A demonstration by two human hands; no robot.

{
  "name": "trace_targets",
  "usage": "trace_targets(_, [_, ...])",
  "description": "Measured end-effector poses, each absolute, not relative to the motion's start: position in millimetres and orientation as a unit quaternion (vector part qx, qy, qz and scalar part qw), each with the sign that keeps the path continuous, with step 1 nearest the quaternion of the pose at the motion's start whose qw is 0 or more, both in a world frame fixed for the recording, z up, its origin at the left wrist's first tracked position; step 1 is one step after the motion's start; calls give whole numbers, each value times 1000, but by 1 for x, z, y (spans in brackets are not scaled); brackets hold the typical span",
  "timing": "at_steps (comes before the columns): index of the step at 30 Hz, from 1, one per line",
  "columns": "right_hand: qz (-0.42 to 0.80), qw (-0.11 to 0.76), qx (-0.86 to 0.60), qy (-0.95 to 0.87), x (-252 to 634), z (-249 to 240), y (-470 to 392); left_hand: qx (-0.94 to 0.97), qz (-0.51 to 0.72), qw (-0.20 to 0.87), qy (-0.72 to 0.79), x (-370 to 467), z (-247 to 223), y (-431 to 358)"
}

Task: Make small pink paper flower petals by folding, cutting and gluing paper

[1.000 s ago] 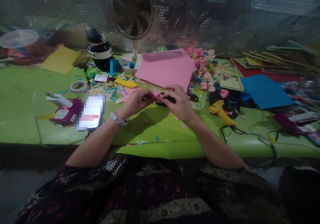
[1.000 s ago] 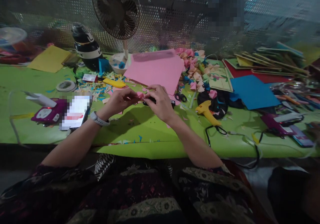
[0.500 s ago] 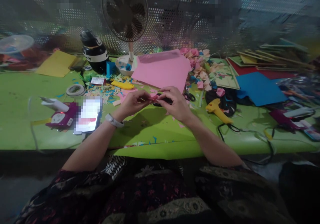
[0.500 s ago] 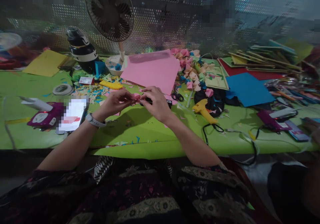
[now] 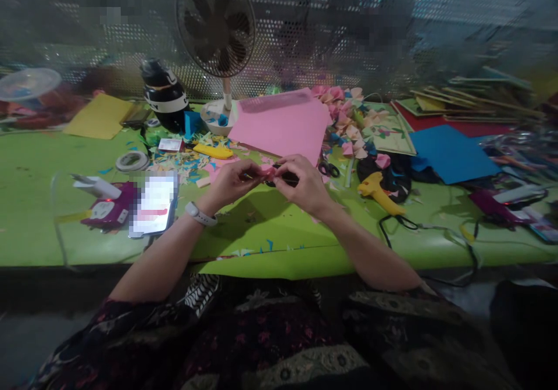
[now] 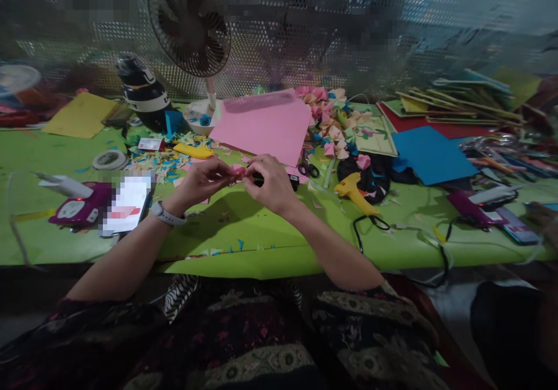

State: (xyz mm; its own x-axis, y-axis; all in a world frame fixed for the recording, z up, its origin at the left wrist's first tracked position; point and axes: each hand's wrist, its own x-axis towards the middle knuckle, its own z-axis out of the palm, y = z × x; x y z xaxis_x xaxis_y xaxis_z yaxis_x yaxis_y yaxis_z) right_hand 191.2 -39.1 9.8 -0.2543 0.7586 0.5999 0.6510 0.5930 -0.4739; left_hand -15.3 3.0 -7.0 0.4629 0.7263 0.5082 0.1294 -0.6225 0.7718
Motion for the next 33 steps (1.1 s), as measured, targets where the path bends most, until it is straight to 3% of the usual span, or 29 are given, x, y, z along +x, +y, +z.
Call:
trace_targets(14, [49, 454, -461, -761, 185, 10, -44, 800, 460, 277, 268, -11, -9, -1])
trace_targets(33, [1, 455, -453, -767, 182, 7, -44, 792, 470, 282, 270, -10, -10, -1])
